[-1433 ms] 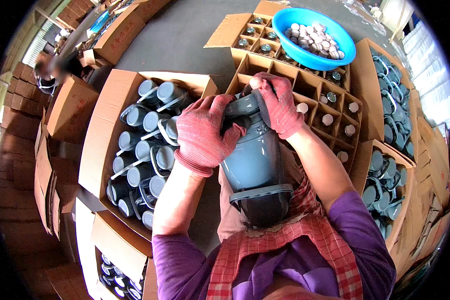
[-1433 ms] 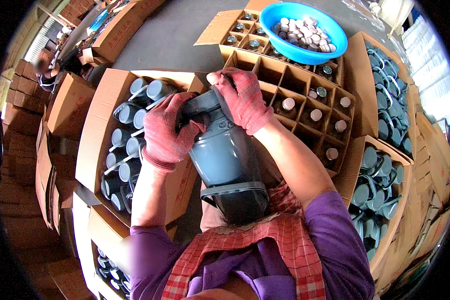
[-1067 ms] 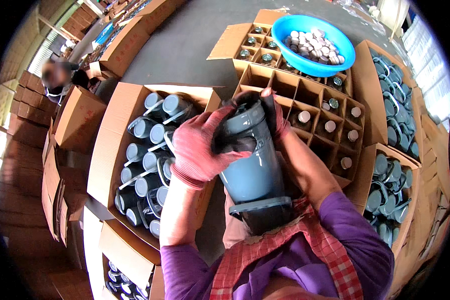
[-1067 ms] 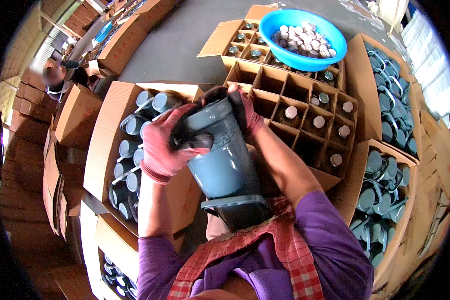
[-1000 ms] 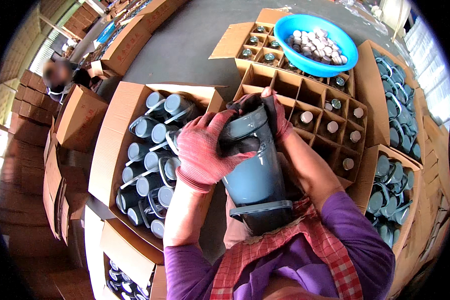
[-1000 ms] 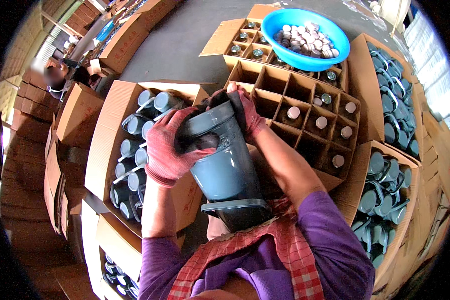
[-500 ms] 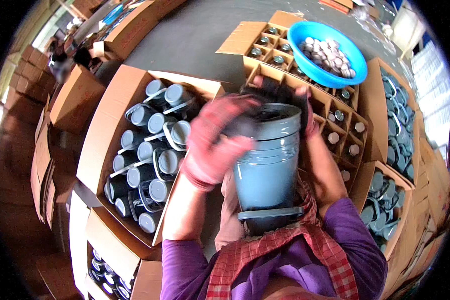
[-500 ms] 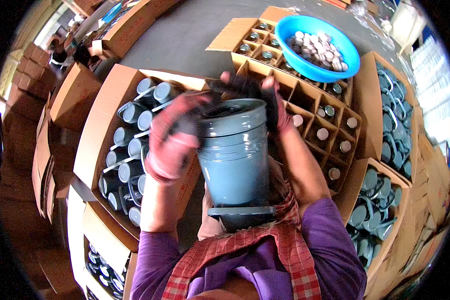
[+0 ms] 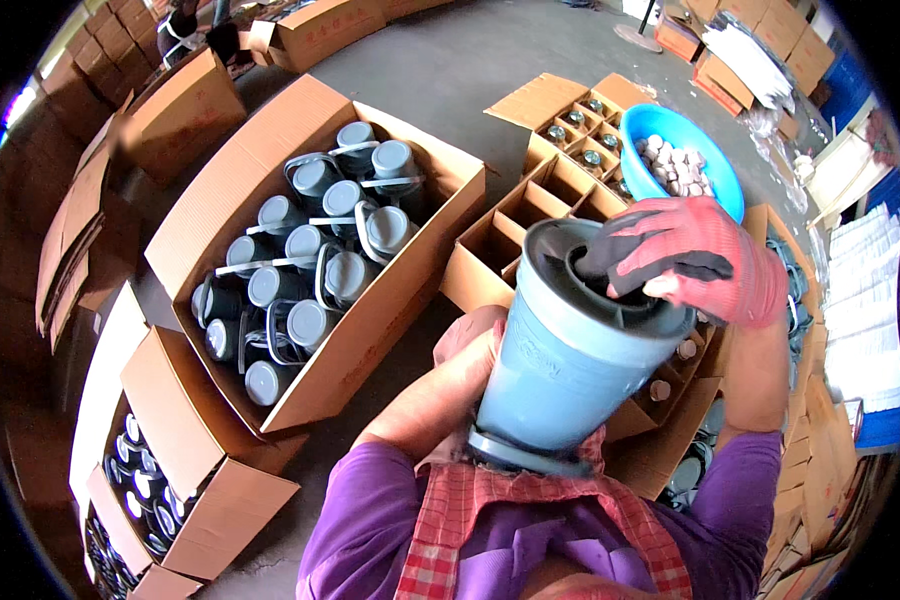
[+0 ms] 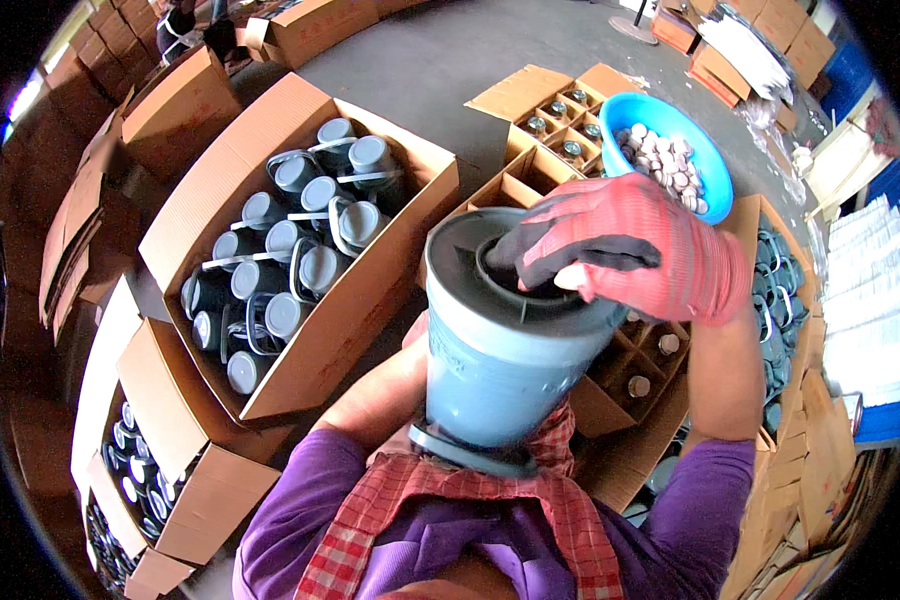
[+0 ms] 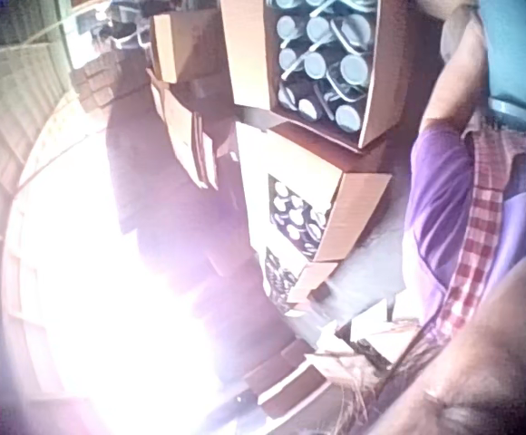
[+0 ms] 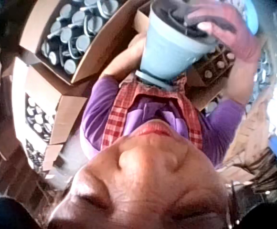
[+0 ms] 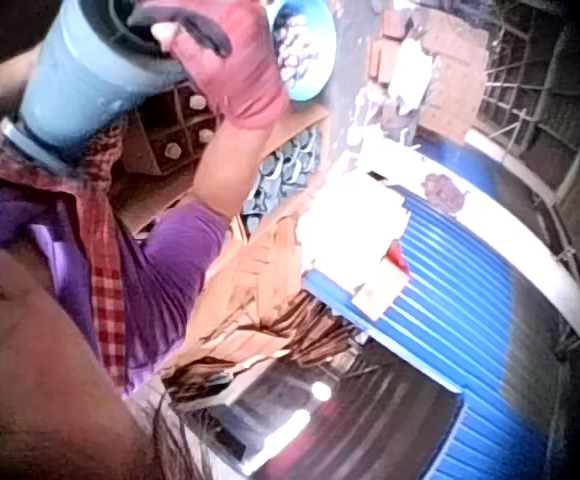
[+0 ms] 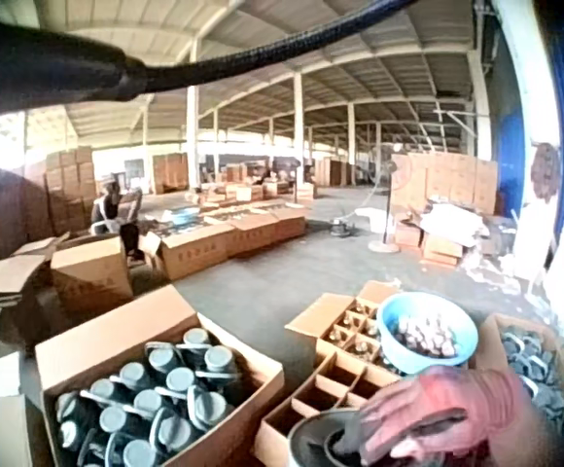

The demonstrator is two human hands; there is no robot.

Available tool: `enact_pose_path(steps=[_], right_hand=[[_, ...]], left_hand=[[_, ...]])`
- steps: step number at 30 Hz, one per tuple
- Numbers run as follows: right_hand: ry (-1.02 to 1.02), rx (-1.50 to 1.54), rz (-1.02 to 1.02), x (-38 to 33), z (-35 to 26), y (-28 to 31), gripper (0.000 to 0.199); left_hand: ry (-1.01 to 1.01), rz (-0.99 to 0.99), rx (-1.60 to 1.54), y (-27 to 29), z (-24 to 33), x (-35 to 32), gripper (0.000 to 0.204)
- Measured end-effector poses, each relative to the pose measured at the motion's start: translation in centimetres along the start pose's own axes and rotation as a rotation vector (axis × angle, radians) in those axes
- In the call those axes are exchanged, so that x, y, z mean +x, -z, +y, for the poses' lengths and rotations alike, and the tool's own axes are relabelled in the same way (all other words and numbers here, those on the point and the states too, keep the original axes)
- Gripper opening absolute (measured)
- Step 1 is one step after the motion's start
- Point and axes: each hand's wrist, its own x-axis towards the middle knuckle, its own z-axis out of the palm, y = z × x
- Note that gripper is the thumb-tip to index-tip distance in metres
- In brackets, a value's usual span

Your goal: The person inserts glass liners into thermos outer shells, places caps on top, and secures the threaded rings.

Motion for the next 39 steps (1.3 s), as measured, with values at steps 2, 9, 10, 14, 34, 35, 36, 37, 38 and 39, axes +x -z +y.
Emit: enact_pose_path(steps=[2, 9, 10, 14, 34, 35, 36, 37, 38, 39], right_hand=[[-0.057, -0.131, 0.042, 0.2, -1.1, -0.2, 0.031], [-0.639, -0.487, 0.119, 1.8, -5.4, -2.0, 0.034], [-0.744, -0.611, 0.133, 1.0, -3.6, -2.4, 0.03], [-0.866, -0.579, 0.091, -1.8, 1.0, -2.2, 0.028], [-0.667, 0.21, 1.035, -2.9, 6.7, -6.0, 0.035], [-0.49, 0.075, 1.114, -3.8, 8.2, -6.6, 0.033], [-0.61, 0.233, 1.236, -3.6, 8.3, -9.0, 0.044], [-0.559, 0.326, 1.172, -3.3, 9.3, -11.6, 0.05], [-0.521, 0.415, 1.113, -3.8, 9.7, -14.1, 0.056], [-0.728, 0.421, 0.883, -4.5, 8.3, -16.8, 0.059]], left_hand=[[0.025, -0.018, 0.055, -0.6, -0.9, -0.3, 0.048], [-0.164, 0.004, 0.955, -0.6, -0.9, -3.1, 0.04], [-0.189, 0.153, 1.205, -1.5, -0.3, -4.5, 0.038], [0.032, 0.522, 0.958, -2.6, -1.0, -5.1, 0.033], [-0.35, 0.502, 1.173, 2.2, -2.4, -8.3, 0.036], [-0.348, 0.57, 0.872, 2.4, -2.2, -8.1, 0.033], [-0.305, 0.645, 0.684, 3.8, -1.9, -8.2, 0.033], [-0.382, 0.636, 0.855, 6.8, -2.3, -8.1, 0.032], [-0.389, 0.659, 0.871, 8.0, -2.5, -8.1, 0.032], [-0.398, 0.695, 0.895, 9.3, -2.6, -8.5, 0.031]])
